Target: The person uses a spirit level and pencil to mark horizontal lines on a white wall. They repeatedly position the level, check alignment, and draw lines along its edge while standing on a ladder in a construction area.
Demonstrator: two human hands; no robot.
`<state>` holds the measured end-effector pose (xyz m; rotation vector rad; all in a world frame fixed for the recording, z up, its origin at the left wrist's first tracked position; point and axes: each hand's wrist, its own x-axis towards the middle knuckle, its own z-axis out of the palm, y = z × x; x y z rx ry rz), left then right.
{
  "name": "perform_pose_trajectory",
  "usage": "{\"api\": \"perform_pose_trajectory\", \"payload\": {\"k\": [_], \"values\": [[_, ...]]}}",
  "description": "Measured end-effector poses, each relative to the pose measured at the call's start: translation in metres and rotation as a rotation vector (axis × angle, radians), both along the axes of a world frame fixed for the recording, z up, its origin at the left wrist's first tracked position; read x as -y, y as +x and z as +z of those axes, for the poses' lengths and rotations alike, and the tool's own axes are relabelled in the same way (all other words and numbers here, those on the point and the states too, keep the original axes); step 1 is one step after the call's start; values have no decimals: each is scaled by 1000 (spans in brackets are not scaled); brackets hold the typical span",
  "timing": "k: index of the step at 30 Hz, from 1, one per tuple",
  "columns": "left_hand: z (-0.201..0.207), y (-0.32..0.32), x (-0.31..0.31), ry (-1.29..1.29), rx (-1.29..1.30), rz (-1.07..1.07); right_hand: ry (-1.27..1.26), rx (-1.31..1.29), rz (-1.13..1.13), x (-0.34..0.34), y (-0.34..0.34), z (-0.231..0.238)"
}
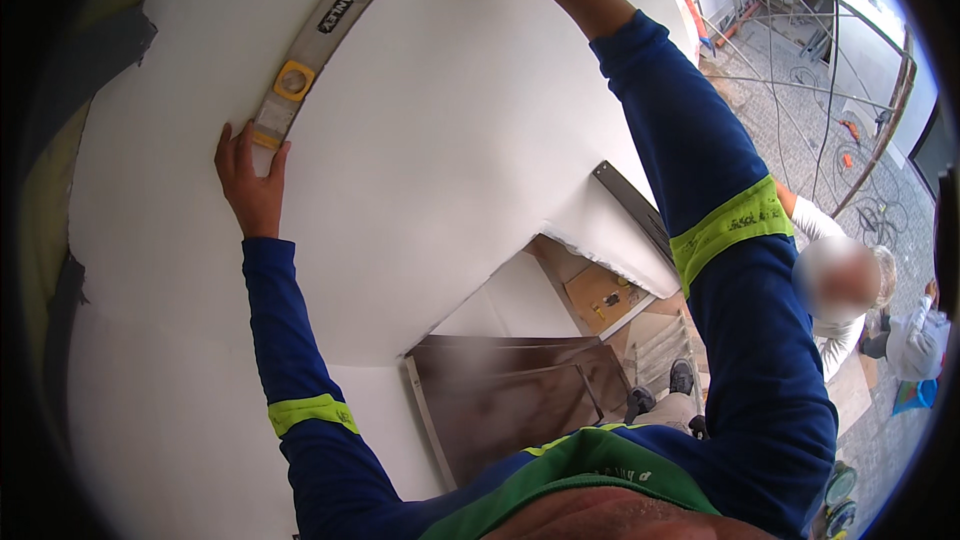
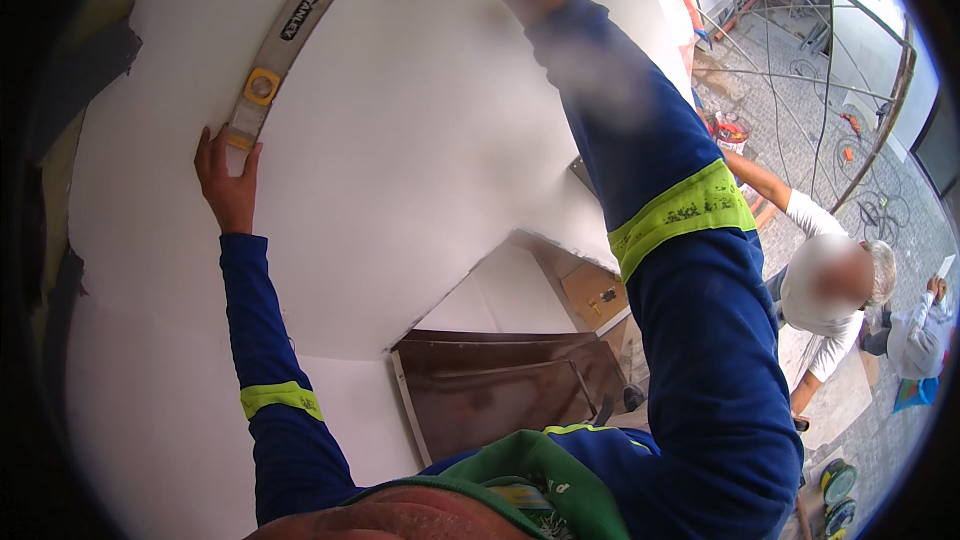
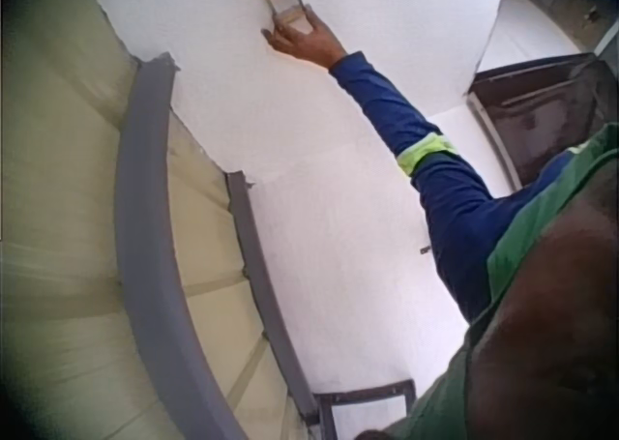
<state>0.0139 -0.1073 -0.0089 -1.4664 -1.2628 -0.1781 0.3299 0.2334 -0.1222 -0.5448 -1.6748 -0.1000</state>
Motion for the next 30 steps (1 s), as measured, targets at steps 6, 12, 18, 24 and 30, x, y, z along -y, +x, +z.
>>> {"api": "perform_pose_trajectory", "payload": {"k": [6,12,18,24,30], "values": [[0,0,0,0,7,-4,-34,22,-3,1,0,-1],[0,0,0,-2,2,-5,-37,36,-14,2,0,1],[-1,-2,0,-13,5,-20,-29,18,-23,2,-2,-1],[-6,8,-5,19,-113,81,-49,29,-62,5,-10,1],[-5,18,-29,28,-238,126,-95,52,-45,10,-4,2]]}}
